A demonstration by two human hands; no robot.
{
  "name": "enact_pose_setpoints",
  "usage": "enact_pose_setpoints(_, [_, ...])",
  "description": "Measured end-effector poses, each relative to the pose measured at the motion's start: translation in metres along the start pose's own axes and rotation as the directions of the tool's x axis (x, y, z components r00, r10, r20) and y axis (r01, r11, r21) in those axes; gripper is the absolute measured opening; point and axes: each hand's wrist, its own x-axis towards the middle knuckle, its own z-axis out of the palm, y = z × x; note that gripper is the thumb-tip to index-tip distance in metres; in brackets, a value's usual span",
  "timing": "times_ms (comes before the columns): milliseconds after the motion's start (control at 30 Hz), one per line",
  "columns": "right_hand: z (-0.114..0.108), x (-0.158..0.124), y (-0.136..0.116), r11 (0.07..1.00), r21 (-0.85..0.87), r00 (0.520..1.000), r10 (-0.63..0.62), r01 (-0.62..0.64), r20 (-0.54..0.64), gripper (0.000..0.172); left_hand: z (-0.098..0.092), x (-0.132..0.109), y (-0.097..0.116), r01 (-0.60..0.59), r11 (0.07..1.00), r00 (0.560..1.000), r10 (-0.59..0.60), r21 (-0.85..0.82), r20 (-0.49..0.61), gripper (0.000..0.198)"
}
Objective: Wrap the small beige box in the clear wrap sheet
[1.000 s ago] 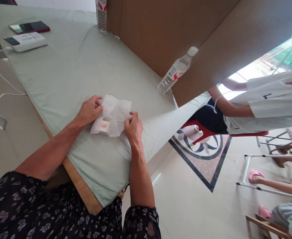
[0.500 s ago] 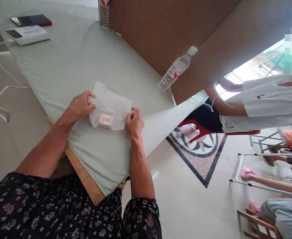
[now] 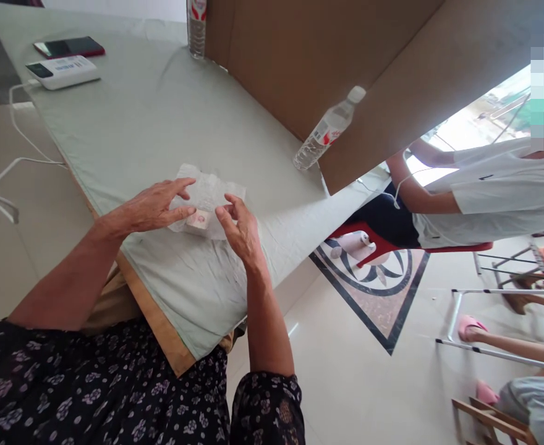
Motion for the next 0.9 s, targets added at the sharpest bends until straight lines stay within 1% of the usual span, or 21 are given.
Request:
enact_pose_setpoints(67, [-0.005, -0.012, -0.005, 0.997, 0.057, 0.994, -0.053, 0.047, 0.093, 0.047, -0.005, -0.007, -0.002, 0.062, 0.997, 0.998, -0.061, -0.035, 0.025, 0.066])
enact_pose_setpoints(100, [-0.007, -0.02, -0.006, 0.996, 0.067, 0.983, -0.072, 0.062, 0.168, 0.045, -0.007, -0.012, -0.003, 0.074, 0.996, 0.997, -0.072, -0.055, 0.042, 0.064])
enact_pose_setpoints(167, [-0.01, -0.036, -0.005, 0.997, 0.04, 0.945, -0.075, 0.065, 0.319, 0.038, -0.01, -0.023, -0.006, 0.077, 0.995, 0.989, -0.068, -0.068, 0.129, 0.058])
enact_pose_setpoints(200, [-0.009, -0.042, -0.003, 0.998, 0.013, 0.928, -0.064, 0.063, 0.366, 0.035, -0.01, -0.028, -0.008, 0.08, 0.996, 0.983, -0.072, -0.042, 0.168, 0.056])
enact_pose_setpoints(233, [-0.008, -0.048, -0.001, 0.998, -0.012, 0.92, -0.052, 0.061, 0.389, 0.031, -0.008, -0.032, -0.01, 0.086, 0.996, 0.978, -0.084, 0.001, 0.19, 0.054])
enact_pose_setpoints(267, [-0.007, -0.052, 0.002, 0.998, -0.032, 0.922, -0.042, 0.059, 0.384, 0.029, -0.005, -0.035, -0.012, 0.086, 0.995, 0.978, -0.094, 0.051, 0.188, 0.052])
enact_pose_setpoints(300, [-0.006, -0.053, 0.004, 0.997, -0.044, 0.935, -0.037, 0.056, 0.353, 0.027, -0.001, -0.037, -0.014, 0.075, 0.993, 0.982, -0.09, 0.096, 0.166, 0.051])
enact_pose_setpoints(367, [-0.002, -0.051, 0.006, 0.996, -0.058, 0.971, -0.047, 0.062, 0.234, 0.025, 0.008, -0.039, -0.016, 0.013, 0.989, 0.996, -0.027, 0.149, 0.09, 0.056])
enact_pose_setpoints(433, [0.004, -0.041, 0.007, 0.99, -0.105, 0.992, -0.089, 0.098, 0.09, 0.026, 0.017, -0.039, -0.017, -0.066, 0.985, 0.997, 0.06, 0.16, 0.043, 0.069])
enact_pose_setpoints(467, [0.009, -0.034, 0.007, 0.981, -0.147, 0.992, -0.122, 0.125, 0.033, 0.029, 0.021, -0.039, -0.017, -0.089, 0.983, 0.996, 0.083, 0.161, 0.043, 0.077])
enact_pose_setpoints(500, [0.014, -0.027, 0.008, 0.969, -0.196, 0.988, -0.153, 0.151, 0.004, 0.035, 0.025, -0.039, -0.017, -0.093, 0.982, 0.995, 0.084, 0.164, 0.061, 0.086])
enact_pose_setpoints(533, [0.02, -0.02, 0.009, 0.955, -0.243, 0.985, -0.174, 0.17, 0.003, 0.044, 0.028, -0.04, -0.018, -0.08, 0.982, 0.994, 0.065, 0.172, 0.091, 0.093])
enact_pose_setpoints(600, [0.032, -0.009, 0.013, 0.933, -0.309, 0.982, -0.179, 0.187, 0.055, 0.056, 0.032, -0.042, -0.019, -0.029, 0.981, 0.988, -0.001, 0.193, 0.154, 0.102])
enact_pose_setpoints(667, [0.038, -0.004, 0.019, 0.923, -0.337, 0.982, -0.166, 0.186, 0.087, 0.057, 0.035, -0.044, -0.021, 0.014, 0.978, 0.979, -0.056, 0.208, 0.196, 0.106])
enact_pose_setpoints(700, [0.037, -0.005, 0.023, 0.924, -0.34, 0.984, -0.165, 0.177, 0.066, 0.054, 0.035, -0.045, -0.022, 0.027, 0.977, 0.976, -0.072, 0.211, 0.208, 0.107])
enact_pose_setpoints(733, [0.033, -0.007, 0.027, 0.928, -0.336, 0.986, -0.166, 0.161, 0.015, 0.052, 0.035, -0.046, -0.022, 0.036, 0.977, 0.973, -0.082, 0.21, 0.215, 0.107])
enact_pose_setpoints(800, [0.015, -0.014, 0.039, 0.941, -0.323, 0.976, -0.158, 0.102, -0.152, 0.052, 0.036, -0.046, -0.023, 0.043, 0.978, 0.97, -0.09, 0.203, 0.226, 0.108])
enact_pose_setpoints(867, [-0.01, -0.022, 0.055, 0.947, -0.321, 0.941, -0.106, -0.002, -0.321, 0.054, 0.036, -0.047, -0.023, 0.042, 0.98, 0.968, -0.088, 0.193, 0.236, 0.107])
enact_pose_setpoints(900, [-0.023, -0.027, 0.064, 0.938, -0.34, 0.919, -0.081, -0.059, -0.385, 0.055, 0.037, -0.047, -0.024, 0.039, 0.981, 0.969, -0.083, 0.188, 0.234, 0.106])
